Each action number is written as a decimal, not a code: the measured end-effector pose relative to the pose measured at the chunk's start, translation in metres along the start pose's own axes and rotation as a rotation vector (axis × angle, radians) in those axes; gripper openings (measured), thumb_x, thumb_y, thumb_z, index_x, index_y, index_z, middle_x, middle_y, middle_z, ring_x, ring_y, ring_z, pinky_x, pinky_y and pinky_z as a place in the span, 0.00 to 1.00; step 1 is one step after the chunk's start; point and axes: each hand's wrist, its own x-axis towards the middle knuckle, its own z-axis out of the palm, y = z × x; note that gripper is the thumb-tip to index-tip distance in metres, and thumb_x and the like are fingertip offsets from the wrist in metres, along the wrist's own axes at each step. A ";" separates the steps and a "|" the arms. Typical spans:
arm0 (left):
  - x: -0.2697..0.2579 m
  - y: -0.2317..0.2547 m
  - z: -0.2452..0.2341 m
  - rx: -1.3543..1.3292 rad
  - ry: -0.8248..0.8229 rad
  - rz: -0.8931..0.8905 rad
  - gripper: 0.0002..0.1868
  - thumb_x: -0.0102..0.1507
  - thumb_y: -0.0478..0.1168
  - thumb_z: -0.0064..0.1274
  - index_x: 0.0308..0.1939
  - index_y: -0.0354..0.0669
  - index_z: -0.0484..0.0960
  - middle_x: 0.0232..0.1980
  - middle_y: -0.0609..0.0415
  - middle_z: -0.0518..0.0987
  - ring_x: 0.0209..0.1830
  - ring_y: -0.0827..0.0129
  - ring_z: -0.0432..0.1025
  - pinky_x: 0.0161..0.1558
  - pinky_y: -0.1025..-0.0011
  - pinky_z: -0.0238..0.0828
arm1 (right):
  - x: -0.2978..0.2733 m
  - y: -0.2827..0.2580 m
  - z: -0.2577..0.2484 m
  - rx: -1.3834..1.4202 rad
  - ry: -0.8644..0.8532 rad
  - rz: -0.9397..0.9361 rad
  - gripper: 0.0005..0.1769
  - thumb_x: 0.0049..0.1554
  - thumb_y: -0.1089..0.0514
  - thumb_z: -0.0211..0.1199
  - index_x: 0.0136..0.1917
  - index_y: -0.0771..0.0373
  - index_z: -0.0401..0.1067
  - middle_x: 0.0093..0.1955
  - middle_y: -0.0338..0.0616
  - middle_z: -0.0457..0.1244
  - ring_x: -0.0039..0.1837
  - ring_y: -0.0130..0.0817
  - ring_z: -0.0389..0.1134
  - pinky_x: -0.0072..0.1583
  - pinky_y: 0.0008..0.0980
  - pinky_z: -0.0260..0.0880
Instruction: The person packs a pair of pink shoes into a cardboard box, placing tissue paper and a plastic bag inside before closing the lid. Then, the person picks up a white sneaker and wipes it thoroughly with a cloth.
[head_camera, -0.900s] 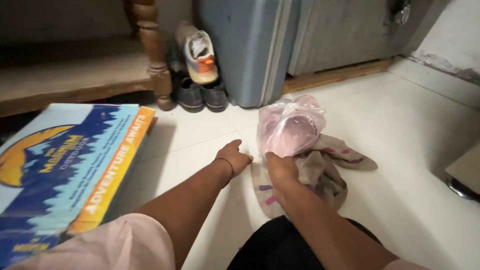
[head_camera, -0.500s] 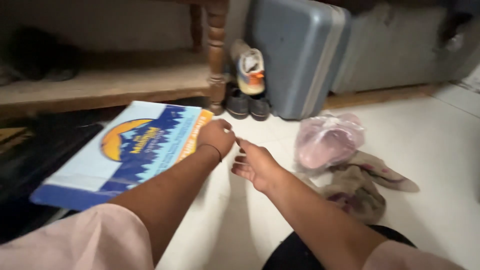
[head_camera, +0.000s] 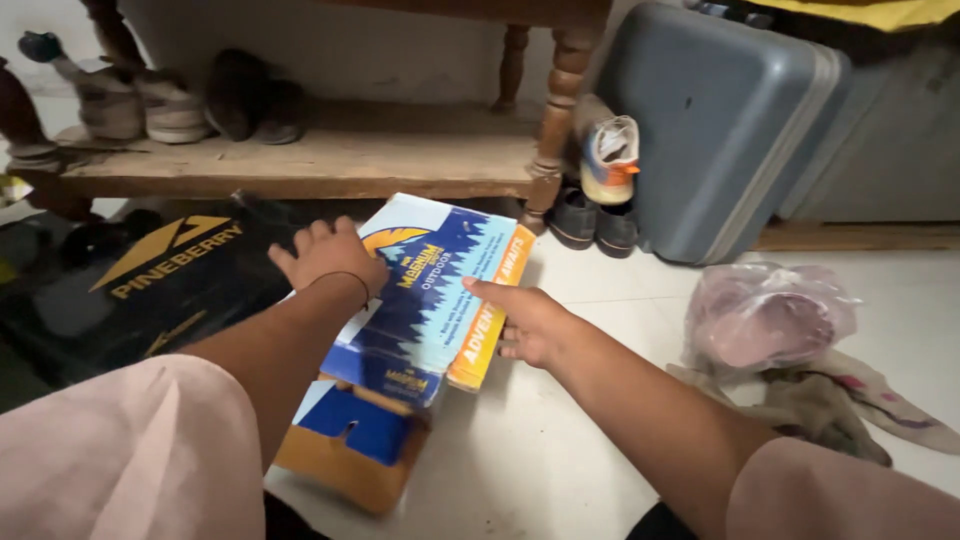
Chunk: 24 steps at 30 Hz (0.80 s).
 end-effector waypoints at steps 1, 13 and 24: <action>0.003 -0.008 0.000 0.002 -0.002 -0.006 0.39 0.58 0.58 0.60 0.71 0.53 0.69 0.74 0.50 0.65 0.77 0.56 0.53 0.74 0.38 0.37 | 0.010 0.006 -0.001 -0.002 -0.005 0.003 0.34 0.49 0.39 0.68 0.67 0.51 0.70 0.68 0.40 0.67 0.69 0.39 0.66 0.66 0.46 0.59; 0.014 -0.042 0.006 -0.074 -0.251 -0.297 0.53 0.53 0.71 0.59 0.77 0.54 0.61 0.80 0.41 0.52 0.82 0.43 0.39 0.72 0.35 0.33 | 0.039 0.038 0.008 0.328 -0.064 0.045 0.28 0.55 0.49 0.68 0.66 0.59 0.71 0.63 0.47 0.70 0.63 0.41 0.73 0.62 0.47 0.76; 0.024 -0.047 0.025 -0.065 -0.234 -0.228 0.55 0.55 0.74 0.55 0.80 0.58 0.55 0.84 0.42 0.42 0.85 0.48 0.29 0.75 0.36 0.23 | 0.020 0.028 0.018 0.389 -0.087 0.100 0.28 0.55 0.51 0.64 0.68 0.57 0.68 0.65 0.49 0.67 0.66 0.47 0.69 0.64 0.58 0.68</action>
